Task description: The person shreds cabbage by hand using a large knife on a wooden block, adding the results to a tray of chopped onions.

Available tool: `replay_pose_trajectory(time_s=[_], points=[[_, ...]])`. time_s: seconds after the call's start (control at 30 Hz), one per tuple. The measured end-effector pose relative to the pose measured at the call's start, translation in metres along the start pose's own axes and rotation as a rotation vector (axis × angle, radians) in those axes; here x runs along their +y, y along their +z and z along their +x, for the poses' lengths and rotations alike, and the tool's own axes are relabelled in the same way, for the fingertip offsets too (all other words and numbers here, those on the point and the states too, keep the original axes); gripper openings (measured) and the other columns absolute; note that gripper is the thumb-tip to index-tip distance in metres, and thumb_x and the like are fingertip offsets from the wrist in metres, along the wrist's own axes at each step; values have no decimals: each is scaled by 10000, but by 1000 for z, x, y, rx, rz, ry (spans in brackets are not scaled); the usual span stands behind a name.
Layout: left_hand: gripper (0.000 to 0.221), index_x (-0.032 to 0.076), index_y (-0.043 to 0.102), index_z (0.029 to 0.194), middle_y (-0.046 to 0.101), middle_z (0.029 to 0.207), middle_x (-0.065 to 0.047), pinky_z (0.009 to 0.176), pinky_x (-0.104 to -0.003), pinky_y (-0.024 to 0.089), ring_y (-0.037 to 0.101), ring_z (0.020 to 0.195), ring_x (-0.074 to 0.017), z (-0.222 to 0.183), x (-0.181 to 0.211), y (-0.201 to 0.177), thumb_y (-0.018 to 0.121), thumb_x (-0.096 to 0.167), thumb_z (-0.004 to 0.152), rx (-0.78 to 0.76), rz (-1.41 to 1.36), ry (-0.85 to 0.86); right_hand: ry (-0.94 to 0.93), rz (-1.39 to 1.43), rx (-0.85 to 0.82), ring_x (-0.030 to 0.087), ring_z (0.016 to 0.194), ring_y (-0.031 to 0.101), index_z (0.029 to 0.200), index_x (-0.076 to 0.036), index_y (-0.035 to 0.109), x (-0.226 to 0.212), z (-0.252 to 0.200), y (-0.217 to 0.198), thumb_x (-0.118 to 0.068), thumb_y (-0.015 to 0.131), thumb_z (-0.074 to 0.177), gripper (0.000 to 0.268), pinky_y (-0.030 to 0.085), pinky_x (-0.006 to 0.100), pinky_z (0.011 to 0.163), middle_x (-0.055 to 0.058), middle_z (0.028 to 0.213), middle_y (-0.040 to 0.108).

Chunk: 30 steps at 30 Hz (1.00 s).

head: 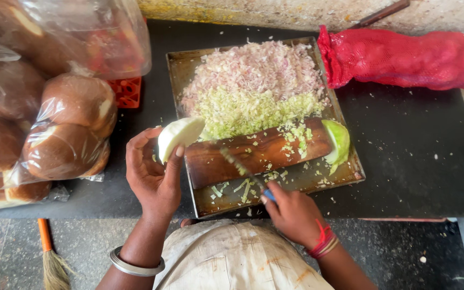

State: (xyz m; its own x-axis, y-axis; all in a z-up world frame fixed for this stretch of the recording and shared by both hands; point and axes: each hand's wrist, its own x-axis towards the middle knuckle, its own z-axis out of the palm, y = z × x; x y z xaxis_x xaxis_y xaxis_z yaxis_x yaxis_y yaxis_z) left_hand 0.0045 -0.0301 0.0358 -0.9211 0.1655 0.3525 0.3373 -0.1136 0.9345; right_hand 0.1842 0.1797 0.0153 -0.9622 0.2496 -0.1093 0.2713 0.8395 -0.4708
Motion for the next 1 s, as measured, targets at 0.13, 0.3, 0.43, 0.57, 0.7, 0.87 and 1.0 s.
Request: replay_pose_trajectory(time_s=[0.13,0.3,0.43,0.57,0.7,0.87,1.0], points=[[408,-16,505,1346,547,1339,-125,1094,-327,539,586,1307,-214,1,-1,8,732,25,1009,-72,-29,86,278,-68,-98,363,522,687,1094,-170,627,-3,4,-8,-311,576,955,204,531,504,524,150,571,680],[399,-23,553,1300,554,1310,-126,1007,-317,560,606,1263,-219,0,3,15,761,18,962,-154,21,37,305,-192,21,379,559,694,1060,-150,618,15,7,-25,-327,583,942,216,534,506,520,151,587,682],[399,-19,543,1270,541,1280,-106,866,-289,643,616,1230,-194,2,6,20,748,15,930,-164,-40,-53,370,-136,-101,347,556,714,1116,-185,627,8,-6,-15,-363,487,1023,245,545,491,533,132,617,692],[390,-23,548,1279,538,1277,-105,884,-288,648,623,1223,-198,5,7,22,739,7,940,-158,-47,-29,378,-113,39,378,605,720,1239,-196,644,5,-10,-17,-378,523,985,335,552,510,556,151,659,724],[391,-27,546,1269,518,1284,-110,886,-310,678,622,1236,-219,2,6,22,738,12,931,-171,-56,-42,366,-163,156,385,613,714,1239,-197,679,16,0,-32,-395,547,973,358,549,509,555,164,668,716],[398,-26,549,1277,523,1290,-124,887,-312,672,632,1243,-239,2,6,24,744,21,933,-183,4,-12,414,-100,57,349,560,717,1288,-203,639,16,-3,-28,-394,517,995,370,547,490,542,143,617,705],[393,-24,546,1269,535,1306,-128,903,-319,677,634,1264,-245,2,1,24,736,31,930,-158,-28,-16,306,-30,110,365,573,701,1194,-169,670,16,-27,-7,-366,552,963,325,532,495,524,131,636,715]])
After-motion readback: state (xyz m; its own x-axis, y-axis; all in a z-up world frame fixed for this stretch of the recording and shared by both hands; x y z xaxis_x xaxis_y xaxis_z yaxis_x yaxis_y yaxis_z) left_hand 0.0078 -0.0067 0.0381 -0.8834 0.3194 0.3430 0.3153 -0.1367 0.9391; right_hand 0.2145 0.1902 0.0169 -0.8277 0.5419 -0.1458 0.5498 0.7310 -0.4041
